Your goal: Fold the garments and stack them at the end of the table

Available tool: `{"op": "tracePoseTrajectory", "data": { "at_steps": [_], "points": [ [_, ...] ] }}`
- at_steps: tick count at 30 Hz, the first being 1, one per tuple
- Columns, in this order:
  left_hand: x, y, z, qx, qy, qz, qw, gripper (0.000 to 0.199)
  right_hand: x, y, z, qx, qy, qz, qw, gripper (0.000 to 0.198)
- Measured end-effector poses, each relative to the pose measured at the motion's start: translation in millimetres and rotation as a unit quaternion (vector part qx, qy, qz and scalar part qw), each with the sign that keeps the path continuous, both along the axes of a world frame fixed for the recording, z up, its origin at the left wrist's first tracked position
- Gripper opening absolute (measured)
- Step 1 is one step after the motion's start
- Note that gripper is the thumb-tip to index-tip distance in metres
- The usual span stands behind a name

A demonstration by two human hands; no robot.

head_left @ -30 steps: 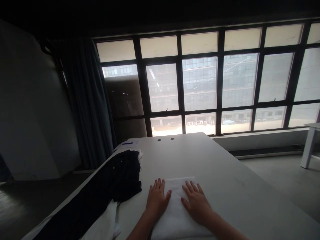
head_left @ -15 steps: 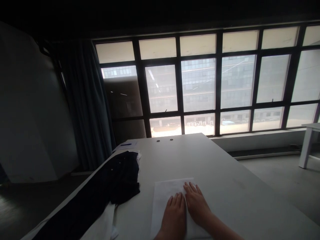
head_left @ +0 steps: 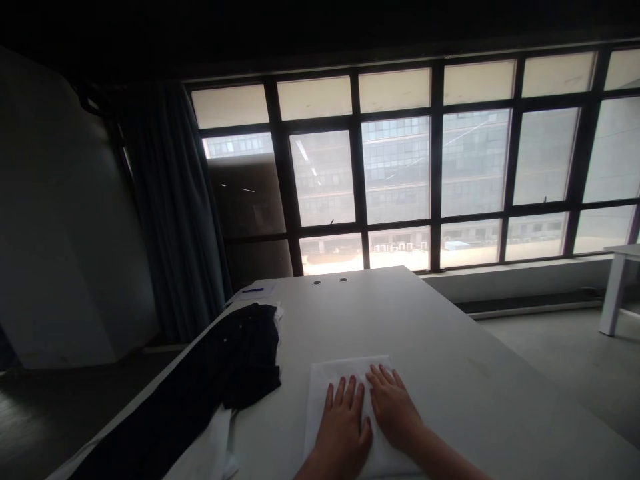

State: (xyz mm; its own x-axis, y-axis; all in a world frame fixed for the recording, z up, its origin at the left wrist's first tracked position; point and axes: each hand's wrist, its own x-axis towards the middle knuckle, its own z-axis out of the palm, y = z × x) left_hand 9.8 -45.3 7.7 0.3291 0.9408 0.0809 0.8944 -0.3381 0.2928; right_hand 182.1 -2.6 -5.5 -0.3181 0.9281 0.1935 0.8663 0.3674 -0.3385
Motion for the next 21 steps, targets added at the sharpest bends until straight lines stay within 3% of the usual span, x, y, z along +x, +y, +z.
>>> {"op": "tracePoseTrajectory", "data": {
  "at_steps": [21],
  "points": [
    [0.3, -1.3, 3.4, 0.003, 0.025, 0.001, 1.0, 0.07, -1.4, -2.3, 7.6, -0.017, -0.022, -0.002, 1.0, 0.055]
  ]
}}
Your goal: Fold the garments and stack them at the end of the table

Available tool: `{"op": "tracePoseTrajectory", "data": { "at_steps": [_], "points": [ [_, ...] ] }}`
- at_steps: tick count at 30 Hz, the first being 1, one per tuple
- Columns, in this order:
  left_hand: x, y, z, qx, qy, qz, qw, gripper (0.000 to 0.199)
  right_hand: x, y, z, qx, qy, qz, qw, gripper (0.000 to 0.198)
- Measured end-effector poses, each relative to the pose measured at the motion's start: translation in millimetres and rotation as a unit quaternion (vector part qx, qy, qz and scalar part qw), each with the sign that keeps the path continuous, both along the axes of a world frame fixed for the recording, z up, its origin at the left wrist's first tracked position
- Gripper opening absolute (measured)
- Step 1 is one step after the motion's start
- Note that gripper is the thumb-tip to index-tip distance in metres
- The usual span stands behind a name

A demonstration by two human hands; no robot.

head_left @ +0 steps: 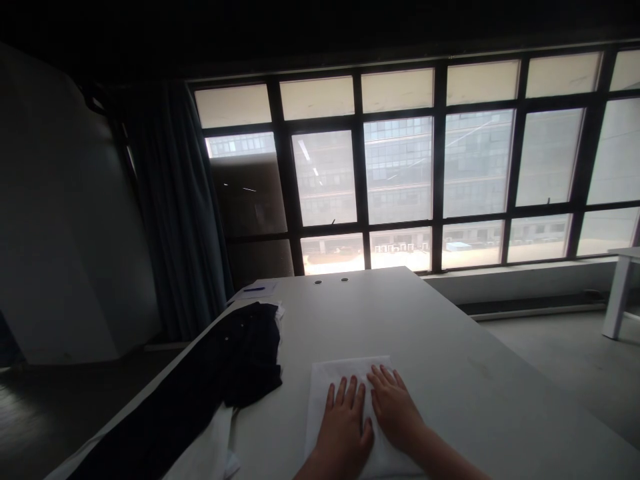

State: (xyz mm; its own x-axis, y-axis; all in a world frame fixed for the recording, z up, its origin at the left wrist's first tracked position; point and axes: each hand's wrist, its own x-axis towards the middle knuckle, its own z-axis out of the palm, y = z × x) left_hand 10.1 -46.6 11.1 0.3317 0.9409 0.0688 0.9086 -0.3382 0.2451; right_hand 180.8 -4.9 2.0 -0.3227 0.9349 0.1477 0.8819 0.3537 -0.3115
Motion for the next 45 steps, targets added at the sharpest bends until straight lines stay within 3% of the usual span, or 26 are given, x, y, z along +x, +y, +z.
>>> {"op": "tracePoseTrajectory", "data": {
  "at_steps": [15, 45],
  "points": [
    [-10, 3, 12.0, -0.017, -0.023, -0.043, 0.999, 0.068, 2, -5, 9, -0.001, -0.011, 0.015, 1.0, 0.061],
    [-9, 2, 11.0, -0.016, -0.019, -0.033, 0.999, 0.071, 2, -4, 8, 0.006, -0.015, 0.015, 1.0, 0.06]
  ]
}}
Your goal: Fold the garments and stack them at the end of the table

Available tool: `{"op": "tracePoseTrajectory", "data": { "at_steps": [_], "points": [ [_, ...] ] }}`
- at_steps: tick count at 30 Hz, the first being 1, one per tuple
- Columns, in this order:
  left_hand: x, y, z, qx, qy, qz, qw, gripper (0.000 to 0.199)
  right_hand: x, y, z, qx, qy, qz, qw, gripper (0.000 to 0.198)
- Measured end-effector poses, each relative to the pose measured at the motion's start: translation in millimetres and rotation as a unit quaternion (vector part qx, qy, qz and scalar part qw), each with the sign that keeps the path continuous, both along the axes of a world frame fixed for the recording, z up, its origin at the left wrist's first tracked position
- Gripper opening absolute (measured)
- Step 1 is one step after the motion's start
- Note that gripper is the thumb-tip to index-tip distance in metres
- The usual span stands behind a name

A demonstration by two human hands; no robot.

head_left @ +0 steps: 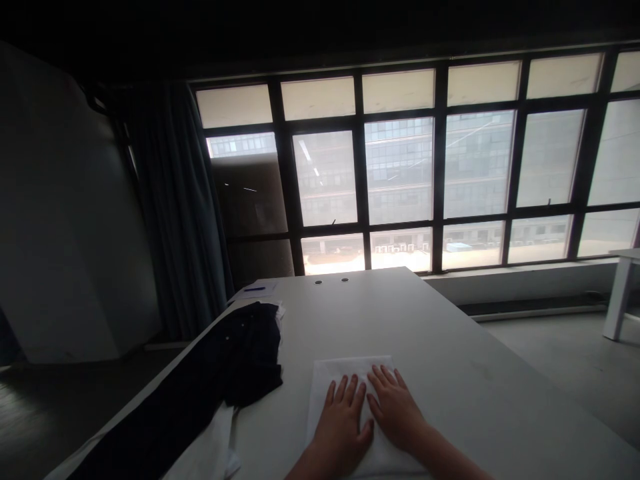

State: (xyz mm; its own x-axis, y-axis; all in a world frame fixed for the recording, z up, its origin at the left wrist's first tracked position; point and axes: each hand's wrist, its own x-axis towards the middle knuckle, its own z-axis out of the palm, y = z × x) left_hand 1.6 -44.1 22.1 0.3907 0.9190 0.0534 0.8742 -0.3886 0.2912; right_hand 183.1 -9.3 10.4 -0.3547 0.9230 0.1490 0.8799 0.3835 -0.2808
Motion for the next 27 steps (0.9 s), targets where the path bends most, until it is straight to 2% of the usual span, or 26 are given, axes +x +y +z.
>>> {"op": "tracePoseTrajectory", "data": {
  "at_steps": [27],
  "points": [
    [-1.5, 2.0, -4.1, 0.003, -0.023, -0.006, 1.0, 0.069, 0.3, 3.5, -6.6, 0.005, 0.01, 0.003, 1.0, 0.06]
  ]
}}
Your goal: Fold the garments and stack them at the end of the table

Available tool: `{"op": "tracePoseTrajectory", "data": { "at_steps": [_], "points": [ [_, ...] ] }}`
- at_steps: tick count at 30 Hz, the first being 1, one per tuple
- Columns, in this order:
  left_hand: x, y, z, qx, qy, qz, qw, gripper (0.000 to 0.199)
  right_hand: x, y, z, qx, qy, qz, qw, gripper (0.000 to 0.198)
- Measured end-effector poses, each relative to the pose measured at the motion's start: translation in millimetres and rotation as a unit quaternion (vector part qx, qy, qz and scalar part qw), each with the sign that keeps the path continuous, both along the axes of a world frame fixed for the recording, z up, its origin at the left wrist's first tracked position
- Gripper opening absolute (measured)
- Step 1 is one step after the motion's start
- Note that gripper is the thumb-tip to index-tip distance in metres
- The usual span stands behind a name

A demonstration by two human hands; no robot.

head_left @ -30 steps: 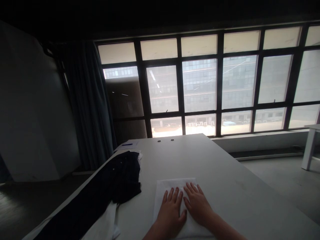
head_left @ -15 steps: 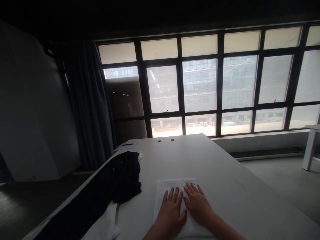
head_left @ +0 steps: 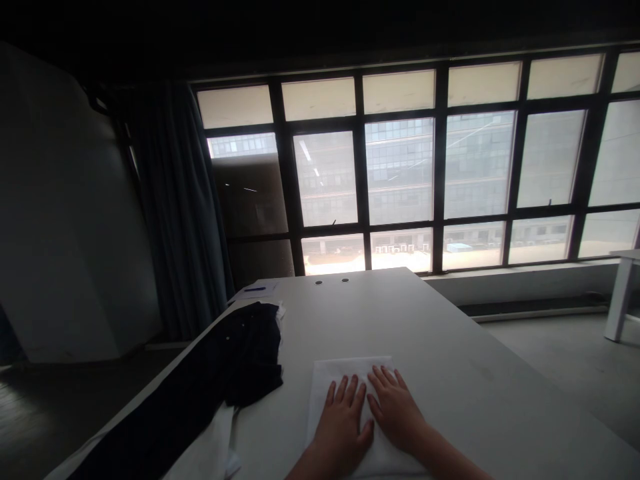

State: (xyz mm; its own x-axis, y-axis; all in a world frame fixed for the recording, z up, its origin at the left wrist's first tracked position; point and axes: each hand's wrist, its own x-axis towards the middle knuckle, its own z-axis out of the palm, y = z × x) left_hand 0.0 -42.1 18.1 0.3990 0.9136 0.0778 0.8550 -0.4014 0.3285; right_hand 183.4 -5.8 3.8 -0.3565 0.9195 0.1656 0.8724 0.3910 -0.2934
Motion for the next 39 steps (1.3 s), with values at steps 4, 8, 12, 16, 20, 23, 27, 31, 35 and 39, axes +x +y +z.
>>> {"op": "tracePoseTrajectory", "data": {
  "at_steps": [4, 8, 12, 16, 20, 23, 27, 31, 35, 39],
  "points": [
    [0.9, -0.7, 1.6, -0.002, 0.004, 0.0, 1.0, 0.07, 0.3, -0.6, 1.0, 0.0, 0.0, 0.001, 1.0, 0.059],
    [1.6, -1.5, 2.4, -0.007, 0.009, 0.004, 1.0, 0.07, 0.6, -1.6, 2.7, -0.002, -0.004, 0.002, 1.0, 0.059],
    [1.2, -1.4, 2.1, -0.008, 0.006, 0.004, 1.0, 0.07, 0.5, -2.1, 3.4, 0.001, -0.005, 0.003, 1.0, 0.059],
    [0.6, -1.1, 1.6, -0.006, 0.003, 0.003, 1.0, 0.07, 0.2, -1.7, 2.7, 0.001, -0.005, 0.001, 1.0, 0.059],
    [0.9, -1.4, 2.2, -0.004, 0.008, 0.001, 1.0, 0.07, 0.2, -0.7, 1.6, 0.003, -0.003, 0.0, 1.0, 0.059],
    [1.0, -1.7, 2.8, -0.003, 0.008, 0.001, 1.0, 0.069, 0.4, -0.8, 1.4, 0.002, -0.005, 0.002, 1.0, 0.059],
    [1.0, -2.1, 3.3, -0.007, 0.006, 0.0, 1.0, 0.069, 0.2, -1.3, 1.9, 0.001, -0.004, 0.001, 1.0, 0.06],
    [1.0, -2.2, 3.6, -0.007, 0.0, 0.0, 1.0, 0.069, -0.1, -1.4, 2.3, 0.001, -0.001, 0.001, 1.0, 0.059],
    [1.5, -2.5, 4.8, -0.014, 0.006, 0.003, 1.0, 0.07, -0.2, -1.7, 3.7, -0.006, -0.004, 0.0, 1.0, 0.06],
    [2.2, -3.2, 6.6, -0.014, 0.015, 0.005, 1.0, 0.07, -0.4, -2.8, 6.0, -0.005, -0.008, 0.001, 1.0, 0.06]
  ]
}}
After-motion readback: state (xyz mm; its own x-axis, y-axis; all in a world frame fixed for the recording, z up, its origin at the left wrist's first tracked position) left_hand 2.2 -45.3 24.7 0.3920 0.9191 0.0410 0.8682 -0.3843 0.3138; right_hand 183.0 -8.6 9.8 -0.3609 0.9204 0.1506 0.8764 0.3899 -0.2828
